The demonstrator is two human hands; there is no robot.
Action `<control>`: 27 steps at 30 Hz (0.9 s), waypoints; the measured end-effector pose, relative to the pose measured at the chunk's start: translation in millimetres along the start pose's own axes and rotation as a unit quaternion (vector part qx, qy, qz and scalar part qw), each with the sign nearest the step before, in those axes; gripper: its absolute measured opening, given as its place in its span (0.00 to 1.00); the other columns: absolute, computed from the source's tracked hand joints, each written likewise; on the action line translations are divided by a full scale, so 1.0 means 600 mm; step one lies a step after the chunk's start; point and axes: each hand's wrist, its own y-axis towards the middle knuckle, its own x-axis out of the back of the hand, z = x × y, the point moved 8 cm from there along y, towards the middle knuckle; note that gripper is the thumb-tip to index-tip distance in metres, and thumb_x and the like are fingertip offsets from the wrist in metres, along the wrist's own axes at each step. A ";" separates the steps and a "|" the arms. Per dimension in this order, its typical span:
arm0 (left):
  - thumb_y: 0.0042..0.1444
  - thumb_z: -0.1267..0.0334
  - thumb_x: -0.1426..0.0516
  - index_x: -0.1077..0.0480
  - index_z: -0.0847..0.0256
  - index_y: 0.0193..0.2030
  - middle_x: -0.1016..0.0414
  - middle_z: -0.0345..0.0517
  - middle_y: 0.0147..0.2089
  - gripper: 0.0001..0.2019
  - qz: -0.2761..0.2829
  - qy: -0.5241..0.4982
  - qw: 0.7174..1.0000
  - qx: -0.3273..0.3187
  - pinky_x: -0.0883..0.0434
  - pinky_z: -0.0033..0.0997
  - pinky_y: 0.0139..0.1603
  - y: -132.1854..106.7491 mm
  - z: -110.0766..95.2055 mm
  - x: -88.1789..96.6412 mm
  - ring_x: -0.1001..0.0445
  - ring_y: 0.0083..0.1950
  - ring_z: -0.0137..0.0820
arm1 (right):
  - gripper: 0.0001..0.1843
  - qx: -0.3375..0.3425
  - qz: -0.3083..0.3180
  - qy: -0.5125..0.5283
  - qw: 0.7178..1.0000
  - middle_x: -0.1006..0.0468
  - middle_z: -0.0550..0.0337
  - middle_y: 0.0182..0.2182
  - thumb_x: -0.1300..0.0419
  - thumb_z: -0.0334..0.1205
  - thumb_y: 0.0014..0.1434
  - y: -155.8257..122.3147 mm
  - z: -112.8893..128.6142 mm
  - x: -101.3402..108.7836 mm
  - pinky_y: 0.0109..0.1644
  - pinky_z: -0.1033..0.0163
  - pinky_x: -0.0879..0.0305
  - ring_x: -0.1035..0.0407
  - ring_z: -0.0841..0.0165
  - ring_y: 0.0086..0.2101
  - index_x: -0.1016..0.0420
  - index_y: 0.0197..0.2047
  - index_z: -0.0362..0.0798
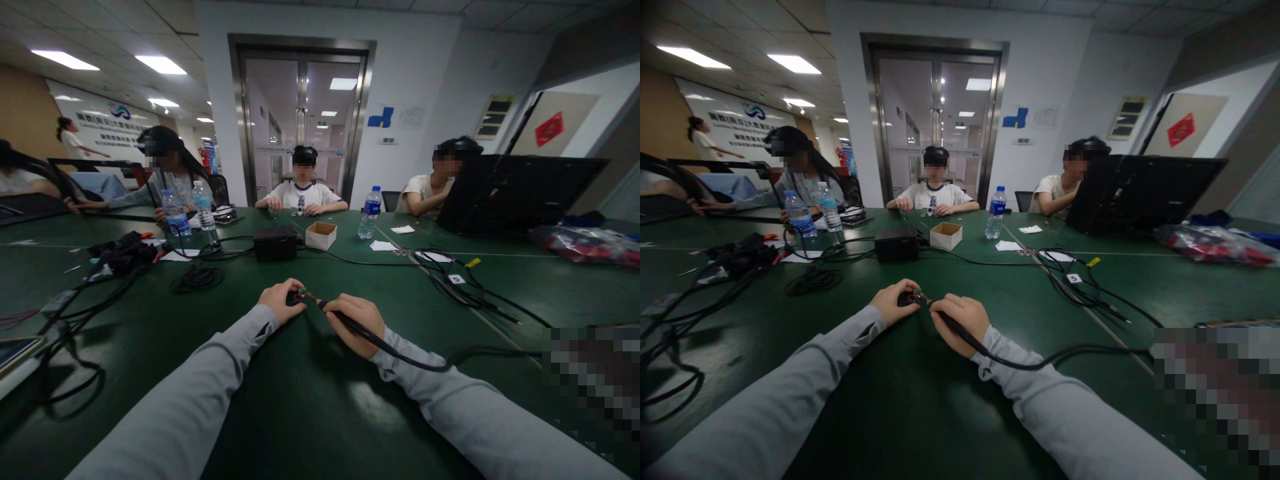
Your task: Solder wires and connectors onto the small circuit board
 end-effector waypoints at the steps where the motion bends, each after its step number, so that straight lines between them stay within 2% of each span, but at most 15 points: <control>1: 0.50 0.57 0.40 0.34 0.51 0.50 0.23 0.40 0.52 0.19 -0.001 -0.001 1.000 0.000 0.31 0.40 0.59 0.000 0.000 0.000 0.27 0.56 0.38 | 0.07 0.003 0.001 0.001 1.000 0.24 0.58 0.30 0.47 0.36 0.65 0.000 0.001 0.000 0.34 0.67 0.35 0.30 0.71 0.28 0.28 0.39 0.49; 11: 0.50 0.56 0.40 0.33 0.51 0.50 0.23 0.39 0.52 0.19 0.000 -0.003 1.000 0.001 0.31 0.38 0.58 -0.001 0.000 0.000 0.27 0.57 0.38 | 0.07 0.001 0.022 0.007 1.000 0.24 0.58 0.31 0.48 0.36 0.65 0.001 0.001 -0.005 0.35 0.67 0.35 0.29 0.71 0.28 0.28 0.39 0.49; 27: 0.50 0.57 0.40 0.33 0.51 0.50 0.23 0.40 0.52 0.19 0.004 -0.004 1.000 0.006 0.31 0.38 0.59 0.000 0.001 -0.001 0.27 0.57 0.38 | 0.07 -0.004 -0.004 -0.007 1.000 0.24 0.58 0.29 0.47 0.36 0.65 0.000 -0.001 0.001 0.33 0.66 0.35 0.30 0.71 0.26 0.28 0.37 0.49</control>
